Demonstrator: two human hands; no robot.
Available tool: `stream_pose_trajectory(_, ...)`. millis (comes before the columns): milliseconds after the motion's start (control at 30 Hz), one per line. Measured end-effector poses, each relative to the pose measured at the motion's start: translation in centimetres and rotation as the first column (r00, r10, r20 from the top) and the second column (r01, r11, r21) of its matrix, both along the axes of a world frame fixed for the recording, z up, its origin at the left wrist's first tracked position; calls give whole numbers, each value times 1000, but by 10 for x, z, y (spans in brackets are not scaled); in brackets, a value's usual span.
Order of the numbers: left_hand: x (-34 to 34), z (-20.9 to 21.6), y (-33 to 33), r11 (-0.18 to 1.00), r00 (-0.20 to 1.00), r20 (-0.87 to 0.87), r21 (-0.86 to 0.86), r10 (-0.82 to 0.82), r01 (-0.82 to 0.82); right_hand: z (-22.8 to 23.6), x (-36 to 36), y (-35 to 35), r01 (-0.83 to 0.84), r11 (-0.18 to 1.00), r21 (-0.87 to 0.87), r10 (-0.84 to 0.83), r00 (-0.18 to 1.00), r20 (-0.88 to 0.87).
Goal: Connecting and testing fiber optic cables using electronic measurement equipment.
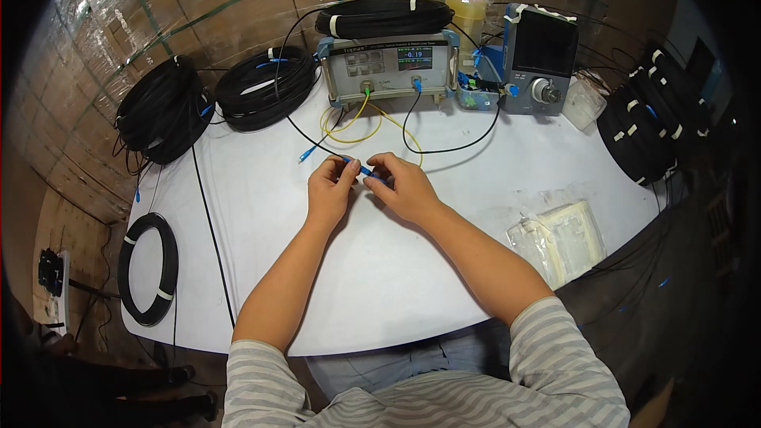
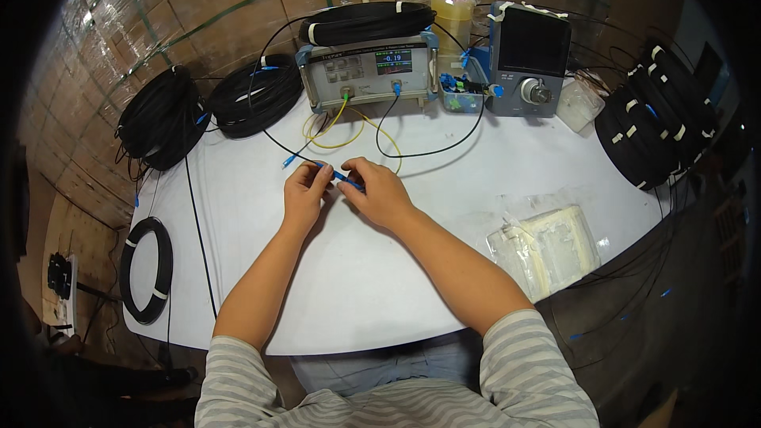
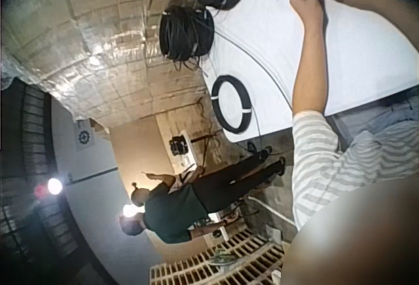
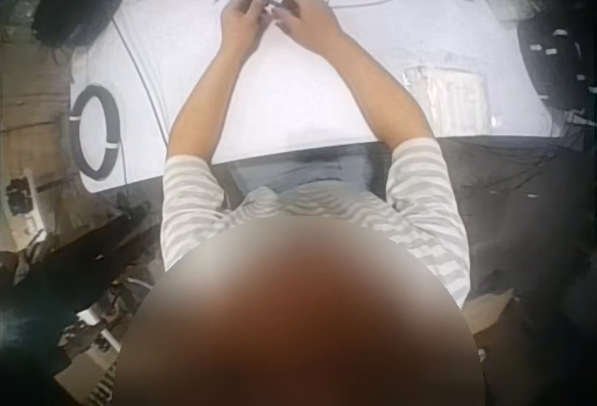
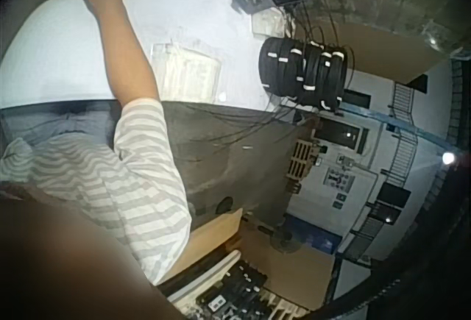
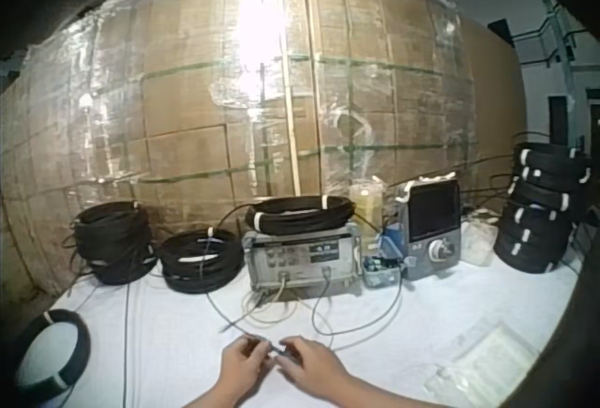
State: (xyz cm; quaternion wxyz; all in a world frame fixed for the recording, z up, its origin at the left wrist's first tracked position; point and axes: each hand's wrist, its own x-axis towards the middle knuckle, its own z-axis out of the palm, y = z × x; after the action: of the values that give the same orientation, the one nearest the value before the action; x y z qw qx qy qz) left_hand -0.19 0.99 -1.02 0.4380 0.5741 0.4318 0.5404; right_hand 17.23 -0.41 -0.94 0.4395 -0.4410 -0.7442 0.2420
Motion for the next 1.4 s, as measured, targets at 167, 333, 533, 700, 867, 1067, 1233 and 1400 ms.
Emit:
stream_pose_trajectory(167,-4,0,0,999,999,8,-4,-48,49,-1,-1,3,24,997,67,-21,999,-51)
stream_pose_trajectory(333,-7,1,2,995,994,46,-23,-97,99,3,1,2,52,999,-8,-52,998,-37)
stream_pose_trajectory(533,-5,0,2,994,992,86,-52,-88,92,6,1,1,31,998,-45,-37,989,-146)
stream_pose_trajectory(700,-4,-2,4,990,995,34,-102,-96,99,-4,4,8,64,998,19,-60,986,-159)
stream_pose_trajectory(867,-6,-3,4,993,995,23,-73,-94,95,-2,1,6,72,997,20,-68,984,-167)
stream_pose_trajectory(1067,-5,0,2,988,988,76,-57,-137,142,-3,1,7,82,997,9,-79,979,-186)
stream_pose_trajectory(1233,-6,0,2,984,983,77,-61,-164,169,0,1,6,88,996,-14,-89,984,-156)
stream_pose_trajectory(1400,-4,3,2,981,980,90,-68,-176,183,-3,2,7,77,997,-13,-78,982,-173)
